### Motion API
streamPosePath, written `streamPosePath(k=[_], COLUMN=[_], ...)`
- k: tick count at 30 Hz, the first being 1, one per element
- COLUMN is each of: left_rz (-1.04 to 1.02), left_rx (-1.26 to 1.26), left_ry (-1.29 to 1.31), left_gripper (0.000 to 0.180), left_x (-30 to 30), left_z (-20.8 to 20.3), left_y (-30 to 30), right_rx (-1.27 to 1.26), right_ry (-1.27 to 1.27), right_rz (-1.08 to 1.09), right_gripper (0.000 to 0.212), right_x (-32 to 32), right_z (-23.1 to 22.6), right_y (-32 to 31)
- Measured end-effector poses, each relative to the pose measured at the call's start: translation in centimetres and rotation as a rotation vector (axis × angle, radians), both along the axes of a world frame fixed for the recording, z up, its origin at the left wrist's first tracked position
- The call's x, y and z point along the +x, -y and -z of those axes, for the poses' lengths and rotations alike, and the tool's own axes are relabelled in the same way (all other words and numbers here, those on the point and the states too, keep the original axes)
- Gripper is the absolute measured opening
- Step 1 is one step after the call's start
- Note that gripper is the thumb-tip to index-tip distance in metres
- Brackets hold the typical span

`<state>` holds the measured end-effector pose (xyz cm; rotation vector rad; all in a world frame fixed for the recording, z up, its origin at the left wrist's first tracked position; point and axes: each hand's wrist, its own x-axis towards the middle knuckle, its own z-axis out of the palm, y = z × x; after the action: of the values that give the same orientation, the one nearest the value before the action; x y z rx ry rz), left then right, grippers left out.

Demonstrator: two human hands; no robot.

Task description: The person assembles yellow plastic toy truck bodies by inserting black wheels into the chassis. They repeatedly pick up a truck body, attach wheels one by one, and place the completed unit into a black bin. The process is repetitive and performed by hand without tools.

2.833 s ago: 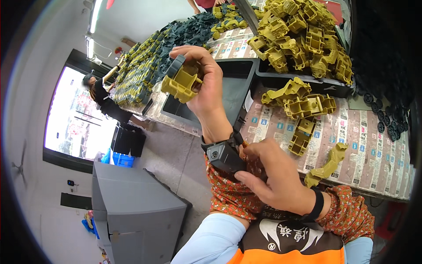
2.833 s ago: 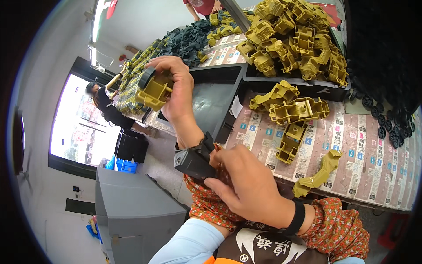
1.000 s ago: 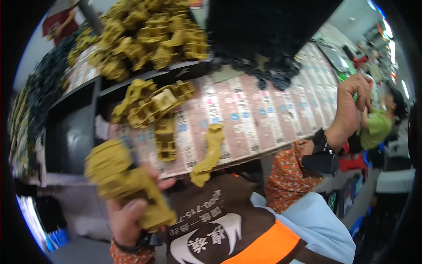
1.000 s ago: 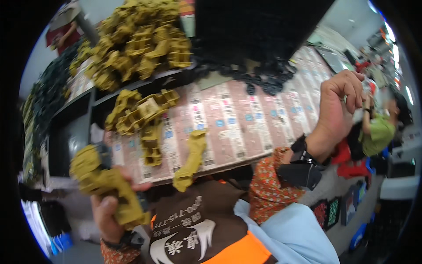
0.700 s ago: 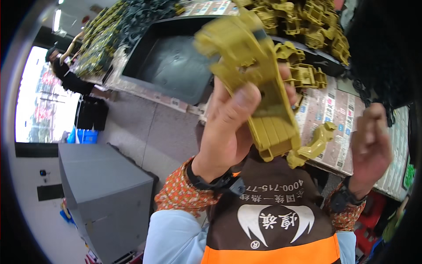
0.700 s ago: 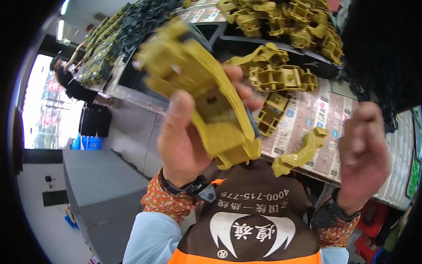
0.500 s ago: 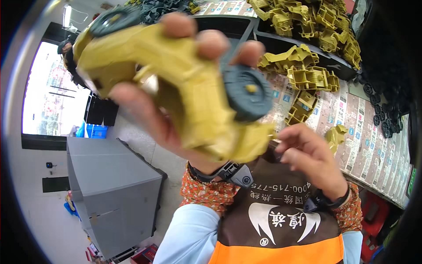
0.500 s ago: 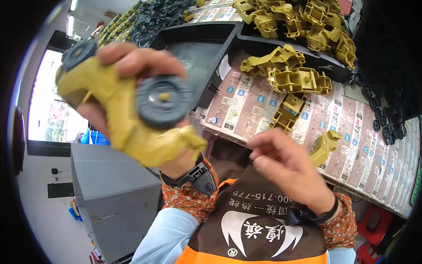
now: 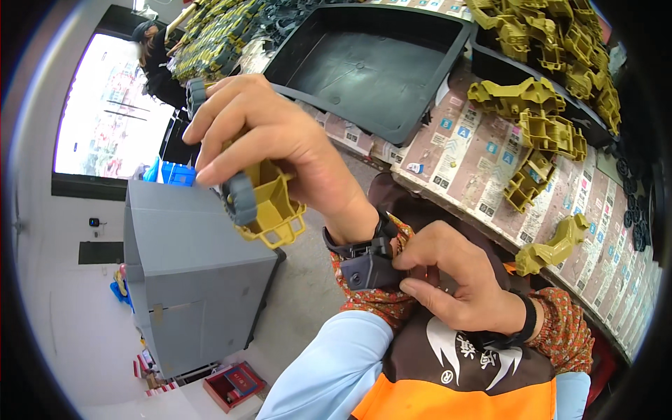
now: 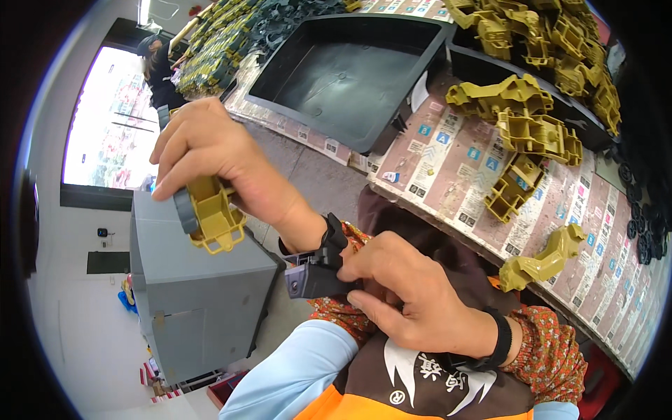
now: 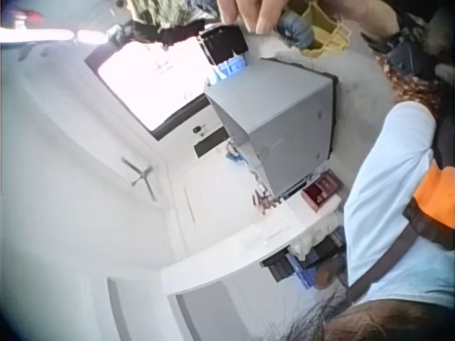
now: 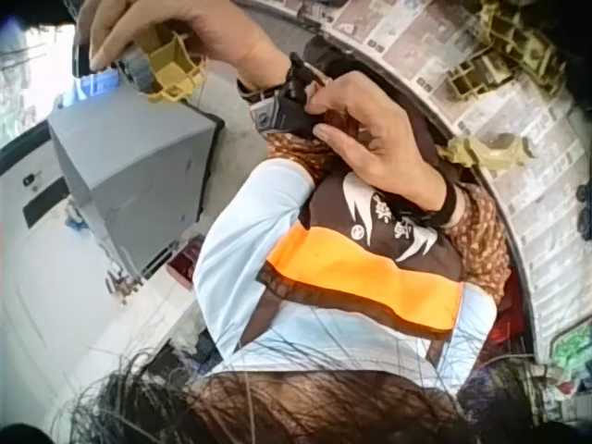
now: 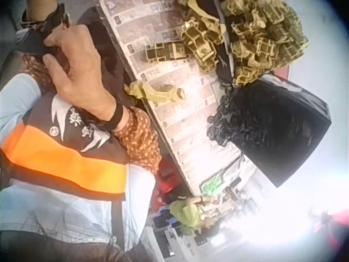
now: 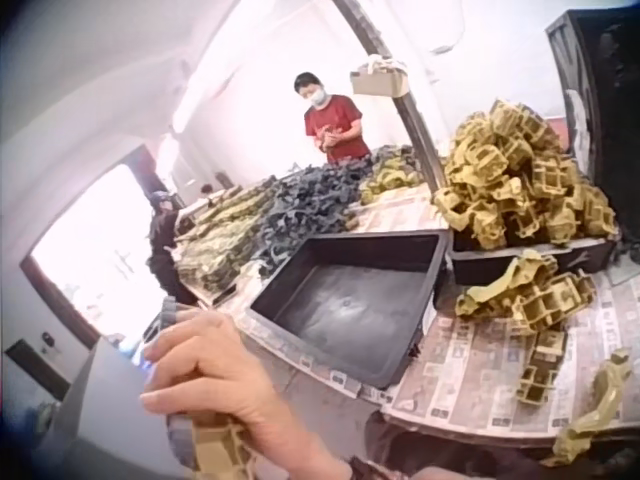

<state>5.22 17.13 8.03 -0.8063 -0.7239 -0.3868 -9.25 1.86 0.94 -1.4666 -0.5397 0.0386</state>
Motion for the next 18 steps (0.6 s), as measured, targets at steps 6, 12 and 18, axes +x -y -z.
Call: streamPosePath(k=[6, 12, 18], left_rz=[0.087, -0.087, -0.257], left_rx=[-0.138, -0.185, -0.225], left_ry=[0.379, 0.681, 0.753], left_gripper=[0.015, 0.017, 0.022], left_x=[-2.3, -5.4, -6.9], left_z=[-2.0, -2.4, -3.1], left_y=[-3.8, -7.7, -9.5], right_rx=[0.025, -0.001, -0.110], right_ry=[0.093, 0.088, 0.129], right_rz=[-0.095, -0.227, -0.275], right_gripper=[0.038, 0.046, 0.040], right_x=[-0.2, 0.2, 0.2], right_z=[0.5, 1.2, 0.4], right_y=[-0.7, -2.0, -2.7])
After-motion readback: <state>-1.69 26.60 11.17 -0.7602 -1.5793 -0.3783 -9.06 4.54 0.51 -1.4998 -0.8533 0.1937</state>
